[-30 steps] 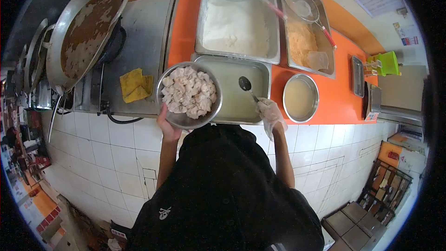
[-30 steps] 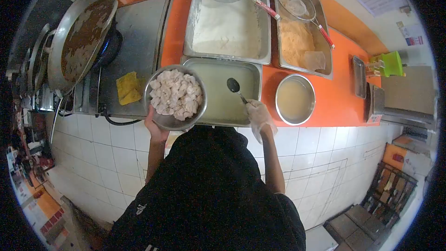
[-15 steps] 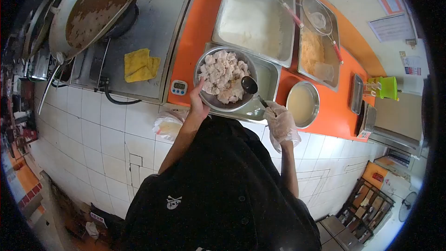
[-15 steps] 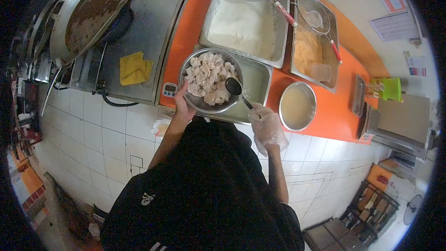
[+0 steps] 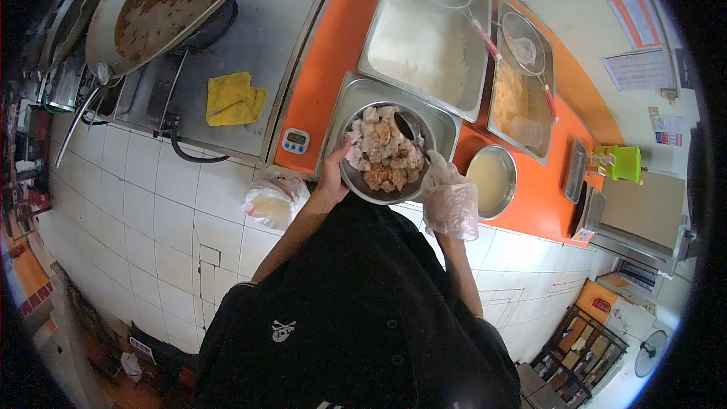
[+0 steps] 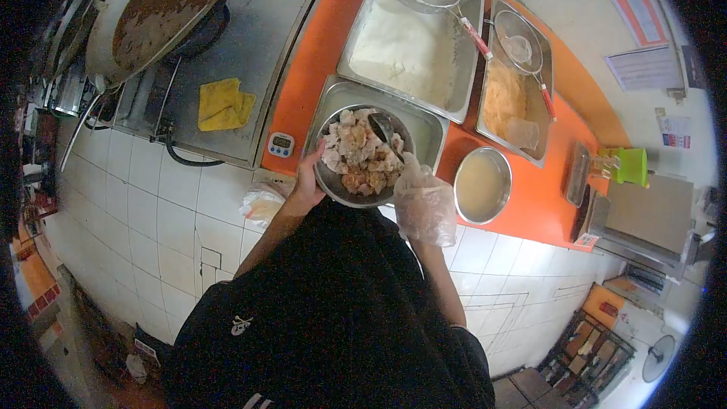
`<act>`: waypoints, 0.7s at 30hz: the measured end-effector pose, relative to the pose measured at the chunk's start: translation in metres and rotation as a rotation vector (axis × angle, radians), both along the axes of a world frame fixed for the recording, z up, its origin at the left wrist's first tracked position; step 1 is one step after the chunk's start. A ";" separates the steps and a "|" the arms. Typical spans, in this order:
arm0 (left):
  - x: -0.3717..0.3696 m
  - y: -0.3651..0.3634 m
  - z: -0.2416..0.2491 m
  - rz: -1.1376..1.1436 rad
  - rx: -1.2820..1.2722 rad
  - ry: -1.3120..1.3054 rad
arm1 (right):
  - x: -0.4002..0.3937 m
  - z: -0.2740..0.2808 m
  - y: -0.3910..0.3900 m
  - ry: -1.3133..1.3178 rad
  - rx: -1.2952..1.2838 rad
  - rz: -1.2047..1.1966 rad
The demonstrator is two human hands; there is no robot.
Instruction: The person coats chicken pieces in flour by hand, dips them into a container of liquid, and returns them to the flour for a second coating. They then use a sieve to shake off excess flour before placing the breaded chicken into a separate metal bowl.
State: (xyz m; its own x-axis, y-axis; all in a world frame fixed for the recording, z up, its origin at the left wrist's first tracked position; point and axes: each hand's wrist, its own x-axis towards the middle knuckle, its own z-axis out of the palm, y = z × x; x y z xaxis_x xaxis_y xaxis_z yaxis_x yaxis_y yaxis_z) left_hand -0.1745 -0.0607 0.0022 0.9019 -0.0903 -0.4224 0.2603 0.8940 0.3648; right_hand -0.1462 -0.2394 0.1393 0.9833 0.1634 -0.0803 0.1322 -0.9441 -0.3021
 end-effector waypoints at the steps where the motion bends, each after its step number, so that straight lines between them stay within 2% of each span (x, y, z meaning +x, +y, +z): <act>1: 0.000 0.001 0.001 -0.005 0.002 -0.005 | 0.001 0.005 0.004 0.014 -0.162 0.010; 7: -0.001 -0.002 -0.012 0.078 0.070 -0.034 | -0.001 0.008 -0.019 -0.171 0.137 0.053; 10: -0.002 -0.001 -0.021 0.154 0.074 -0.094 | 0.006 -0.020 -0.045 -0.184 0.325 -0.133; 11: -0.001 0.003 -0.021 0.179 0.073 -0.121 | 0.008 -0.026 -0.048 -0.208 0.287 -0.167; 14: -0.002 0.011 -0.010 0.251 0.085 -0.072 | 0.016 -0.070 -0.067 -0.047 -0.097 -0.133; 18: -0.003 0.021 -0.011 0.288 0.202 -0.070 | 0.016 -0.113 -0.074 0.127 -0.352 -0.099; 19: -0.003 0.022 -0.024 0.281 0.126 -0.081 | 0.017 -0.124 -0.081 0.129 -0.321 -0.099; 21: -0.007 0.025 -0.016 0.282 0.177 -0.051 | 0.017 -0.139 -0.089 0.129 -0.267 -0.100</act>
State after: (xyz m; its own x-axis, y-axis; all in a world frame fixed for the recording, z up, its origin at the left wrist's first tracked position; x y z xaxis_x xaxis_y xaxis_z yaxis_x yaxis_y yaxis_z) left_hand -0.1817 -0.0356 -0.0133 0.9012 0.2368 -0.3630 -0.0112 0.8500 0.5266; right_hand -0.1296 -0.3288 -0.0002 0.9724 0.0224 -0.2320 0.0110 -0.9987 -0.0502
